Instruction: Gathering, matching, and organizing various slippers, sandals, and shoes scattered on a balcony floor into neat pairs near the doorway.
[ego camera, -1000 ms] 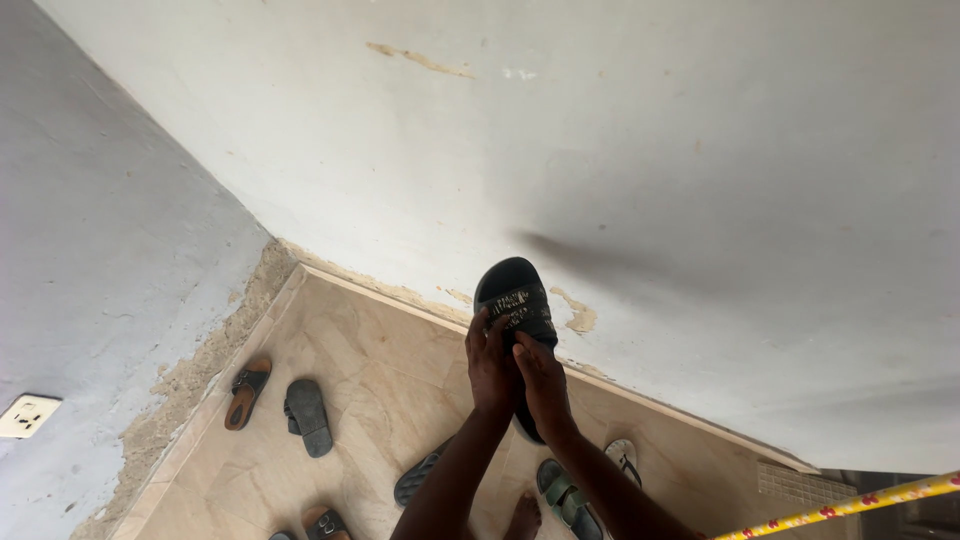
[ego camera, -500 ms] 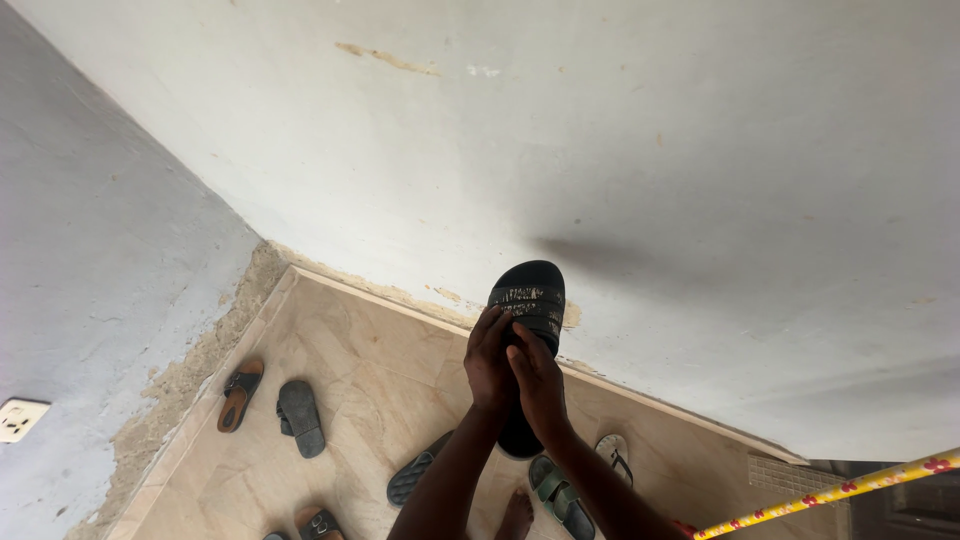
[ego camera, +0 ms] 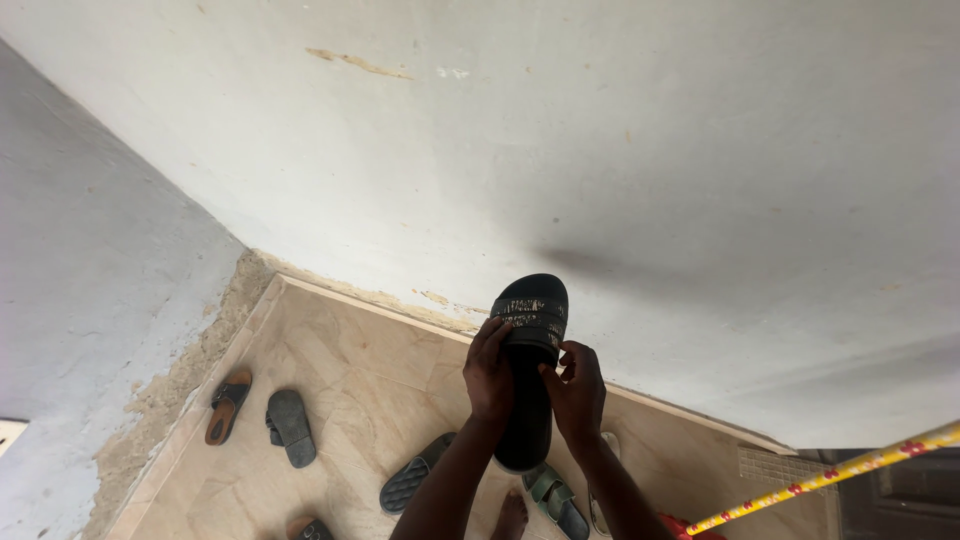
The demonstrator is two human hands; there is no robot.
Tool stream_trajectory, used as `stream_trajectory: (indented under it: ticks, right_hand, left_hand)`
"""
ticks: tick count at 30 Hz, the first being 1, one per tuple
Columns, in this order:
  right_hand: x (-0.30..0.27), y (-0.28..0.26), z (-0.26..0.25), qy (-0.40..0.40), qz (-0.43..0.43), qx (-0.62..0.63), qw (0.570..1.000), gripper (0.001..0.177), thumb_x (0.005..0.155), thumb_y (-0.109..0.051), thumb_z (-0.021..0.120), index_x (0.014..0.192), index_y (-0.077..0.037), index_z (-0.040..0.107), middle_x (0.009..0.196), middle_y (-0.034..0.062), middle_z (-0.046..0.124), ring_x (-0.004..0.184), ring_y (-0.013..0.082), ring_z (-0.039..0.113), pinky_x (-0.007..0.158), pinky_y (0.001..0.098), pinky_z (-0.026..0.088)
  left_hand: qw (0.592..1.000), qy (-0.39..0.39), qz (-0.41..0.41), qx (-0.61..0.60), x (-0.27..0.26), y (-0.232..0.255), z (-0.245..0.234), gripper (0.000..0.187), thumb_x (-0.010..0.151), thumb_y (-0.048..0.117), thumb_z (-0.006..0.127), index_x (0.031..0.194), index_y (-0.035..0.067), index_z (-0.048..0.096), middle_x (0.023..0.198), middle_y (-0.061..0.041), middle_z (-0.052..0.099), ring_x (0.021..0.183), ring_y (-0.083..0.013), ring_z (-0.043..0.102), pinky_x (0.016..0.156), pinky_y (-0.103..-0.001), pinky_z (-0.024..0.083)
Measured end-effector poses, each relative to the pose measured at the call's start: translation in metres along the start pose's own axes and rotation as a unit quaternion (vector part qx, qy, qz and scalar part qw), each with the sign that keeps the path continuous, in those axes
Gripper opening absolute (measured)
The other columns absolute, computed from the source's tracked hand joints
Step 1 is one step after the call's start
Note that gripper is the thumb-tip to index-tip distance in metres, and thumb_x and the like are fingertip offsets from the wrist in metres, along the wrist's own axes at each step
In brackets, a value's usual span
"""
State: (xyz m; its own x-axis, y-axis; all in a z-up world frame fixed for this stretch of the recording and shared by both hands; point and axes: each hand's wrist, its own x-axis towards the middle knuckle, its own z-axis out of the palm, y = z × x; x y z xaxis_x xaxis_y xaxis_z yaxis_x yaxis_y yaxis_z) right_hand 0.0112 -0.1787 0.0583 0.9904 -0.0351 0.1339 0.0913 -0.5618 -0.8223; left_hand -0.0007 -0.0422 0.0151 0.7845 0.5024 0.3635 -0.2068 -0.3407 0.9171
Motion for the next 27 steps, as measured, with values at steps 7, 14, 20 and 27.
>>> stream_trajectory:
  ticks: [7,14,20,27]
  right_hand:
    - [-0.006,0.032,-0.002,0.067,0.003,-0.011,0.998,0.03,0.085,-0.01,0.075,0.111,-0.006,0.061,0.092,0.0065,0.064,0.073,0.0164,0.062,0.065,0.0312,0.053]
    - [-0.02,0.035,-0.015,0.141,0.026,0.01,0.99,0.031,0.081,0.001,0.067,0.111,-0.004,0.062,0.088,0.0076,0.064,0.073,0.0176,0.061,0.069,0.0315,0.052]
    - [-0.041,0.017,-0.028,0.175,0.102,0.01,0.979,0.029,0.083,0.0,0.066,0.112,-0.004,0.063,0.088,0.0083,0.065,0.074,0.0178,0.061,0.069,0.0323,0.052]
    - [-0.07,0.023,-0.032,0.242,0.078,-0.01,0.967,0.028,0.083,0.0,0.066,0.111,-0.003,0.065,0.092,0.0089,0.066,0.078,0.0189,0.062,0.072,0.0327,0.052]
  left_hand:
    - [0.999,-0.035,-0.005,-0.023,-0.01,0.007,0.009,0.039,0.091,0.012,0.065,0.129,0.007,0.069,0.14,-0.014,0.064,0.131,-0.0327,0.062,0.109,-0.04,0.051]
    - [0.995,-0.087,0.01,-0.048,-0.011,0.018,0.017,0.038,0.091,0.01,0.067,0.129,0.008,0.068,0.142,-0.013,0.063,0.135,-0.0312,0.06,0.11,-0.04,0.05]
    - [0.989,-0.138,0.0,-0.057,-0.018,0.028,0.016,0.038,0.092,0.008,0.066,0.13,0.01,0.068,0.143,-0.01,0.062,0.134,-0.0298,0.06,0.11,-0.038,0.051]
    - [0.976,-0.2,-0.018,-0.086,-0.028,0.048,0.009,0.041,0.089,0.001,0.063,0.128,0.009,0.07,0.142,-0.01,0.062,0.135,-0.0295,0.059,0.108,-0.038,0.051]
